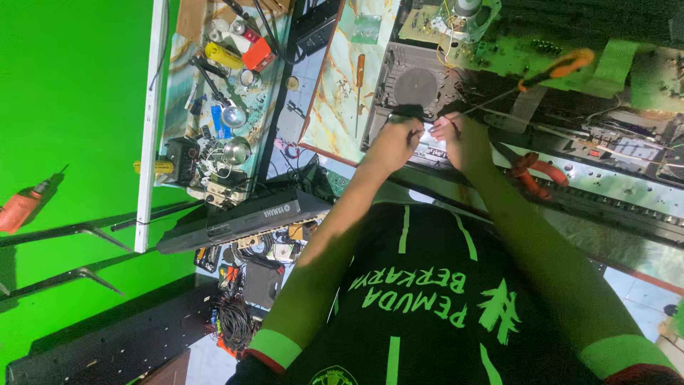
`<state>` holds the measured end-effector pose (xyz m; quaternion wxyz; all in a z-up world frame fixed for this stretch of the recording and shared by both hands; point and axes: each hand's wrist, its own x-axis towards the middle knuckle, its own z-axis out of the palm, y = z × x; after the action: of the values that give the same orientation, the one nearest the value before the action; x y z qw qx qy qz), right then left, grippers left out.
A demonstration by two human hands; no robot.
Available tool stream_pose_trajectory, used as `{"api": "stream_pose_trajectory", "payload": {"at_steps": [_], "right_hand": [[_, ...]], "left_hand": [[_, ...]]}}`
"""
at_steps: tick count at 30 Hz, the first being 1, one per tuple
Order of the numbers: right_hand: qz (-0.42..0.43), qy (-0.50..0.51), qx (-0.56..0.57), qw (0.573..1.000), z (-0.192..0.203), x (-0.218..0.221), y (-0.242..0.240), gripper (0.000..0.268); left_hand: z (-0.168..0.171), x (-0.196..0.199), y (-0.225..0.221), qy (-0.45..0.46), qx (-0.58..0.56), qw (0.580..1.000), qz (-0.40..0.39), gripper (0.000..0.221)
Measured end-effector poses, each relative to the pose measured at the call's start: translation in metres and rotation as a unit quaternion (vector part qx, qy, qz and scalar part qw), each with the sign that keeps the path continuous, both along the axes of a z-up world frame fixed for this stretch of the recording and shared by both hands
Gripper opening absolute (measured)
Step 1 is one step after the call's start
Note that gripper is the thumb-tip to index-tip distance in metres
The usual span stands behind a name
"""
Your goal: The person works on the internal components of a musical keyboard using a screwdriver and pliers, handling wires and circuit boards.
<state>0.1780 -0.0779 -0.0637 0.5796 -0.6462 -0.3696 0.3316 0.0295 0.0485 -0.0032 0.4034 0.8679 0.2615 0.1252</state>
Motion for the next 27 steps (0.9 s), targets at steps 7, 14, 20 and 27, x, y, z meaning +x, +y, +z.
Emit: {"api": "stream_pose_trajectory", "payload": {"at_steps": [7,14,20,27], "right_hand": [[-0.025,-0.110,0.012,0.994,0.024,-0.003,-0.025,0.024],[-0.035,-0.184,-0.003,0.982,0.042,-0.002,-0.035,0.013],[-0.087,-0.437,-0.022,0.895,0.018,-0.002,-0.044,0.011],[-0.077,-0.438,-0.062,0.894,-0.004,-0.008,-0.054,0.015]], "left_hand": [[-0.018,0.008,-0.011,0.035,0.175,0.983,-0.042,0.018],[-0.056,0.021,-0.006,0.141,0.227,0.962,-0.062,0.016],[-0.058,0.023,-0.013,0.181,0.296,0.929,-0.128,0.023],[-0.045,0.031,-0.021,0.155,0.388,0.896,-0.152,0.016]]}}
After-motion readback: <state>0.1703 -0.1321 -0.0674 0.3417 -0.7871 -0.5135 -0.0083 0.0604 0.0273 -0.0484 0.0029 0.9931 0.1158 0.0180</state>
